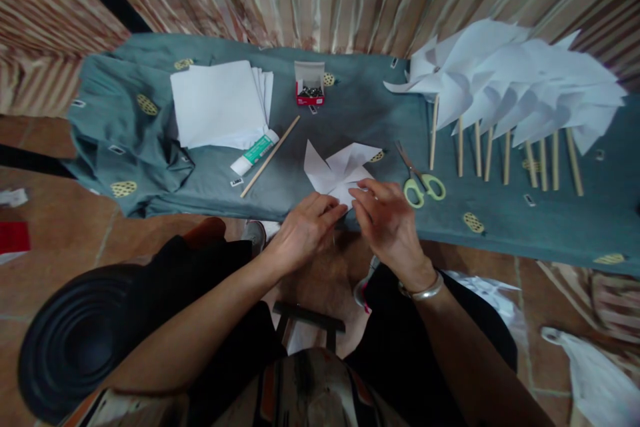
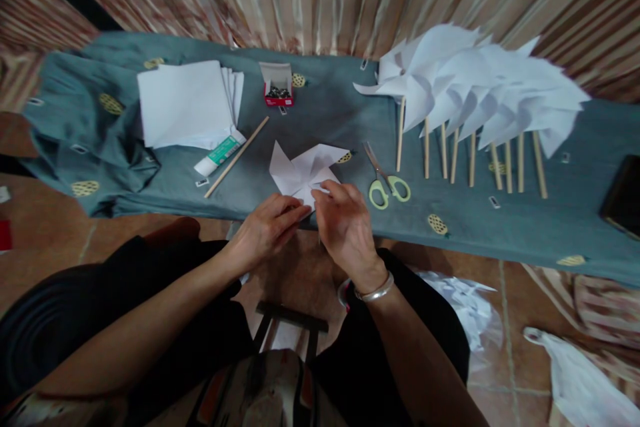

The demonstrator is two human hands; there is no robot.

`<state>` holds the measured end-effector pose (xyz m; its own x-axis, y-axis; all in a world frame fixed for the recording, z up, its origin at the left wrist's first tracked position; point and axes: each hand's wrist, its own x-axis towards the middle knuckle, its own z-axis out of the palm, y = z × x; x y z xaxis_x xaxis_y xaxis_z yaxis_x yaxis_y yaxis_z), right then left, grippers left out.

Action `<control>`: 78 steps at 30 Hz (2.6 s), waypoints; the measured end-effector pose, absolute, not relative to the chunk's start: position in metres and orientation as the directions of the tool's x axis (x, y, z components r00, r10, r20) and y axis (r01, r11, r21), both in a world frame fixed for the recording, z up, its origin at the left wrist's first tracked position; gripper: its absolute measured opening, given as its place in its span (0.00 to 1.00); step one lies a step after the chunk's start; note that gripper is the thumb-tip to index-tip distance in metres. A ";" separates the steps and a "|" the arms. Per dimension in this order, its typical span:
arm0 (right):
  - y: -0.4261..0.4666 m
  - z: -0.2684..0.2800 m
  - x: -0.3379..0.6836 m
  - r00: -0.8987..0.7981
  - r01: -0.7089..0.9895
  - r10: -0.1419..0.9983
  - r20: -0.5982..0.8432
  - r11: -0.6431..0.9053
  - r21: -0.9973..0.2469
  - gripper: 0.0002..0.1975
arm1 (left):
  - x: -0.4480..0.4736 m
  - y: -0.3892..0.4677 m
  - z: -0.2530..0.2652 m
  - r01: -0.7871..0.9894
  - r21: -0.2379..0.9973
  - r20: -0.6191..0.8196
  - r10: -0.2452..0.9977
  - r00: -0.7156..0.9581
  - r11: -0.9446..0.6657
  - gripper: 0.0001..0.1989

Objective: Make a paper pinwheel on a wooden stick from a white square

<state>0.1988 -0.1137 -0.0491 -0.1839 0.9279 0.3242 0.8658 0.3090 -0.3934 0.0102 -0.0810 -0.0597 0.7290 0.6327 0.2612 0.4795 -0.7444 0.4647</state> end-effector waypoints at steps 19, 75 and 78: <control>-0.116 -0.050 0.190 -0.202 0.918 0.942 0.269 0.278 -0.283 0.15 | 0.012 -0.080 -0.058 0.520 0.391 0.235 0.628 0.742 -0.760 0.14; -0.117 -0.054 0.192 -0.216 0.927 0.951 0.220 0.270 -0.260 0.23 | 0.011 -0.079 -0.058 0.540 0.359 0.215 0.630 0.746 -0.762 0.15; -0.118 -0.055 0.198 -0.200 0.922 0.946 0.254 0.270 -0.279 0.22 | 0.011 -0.079 -0.059 0.541 0.369 0.222 0.636 0.739 -0.756 0.16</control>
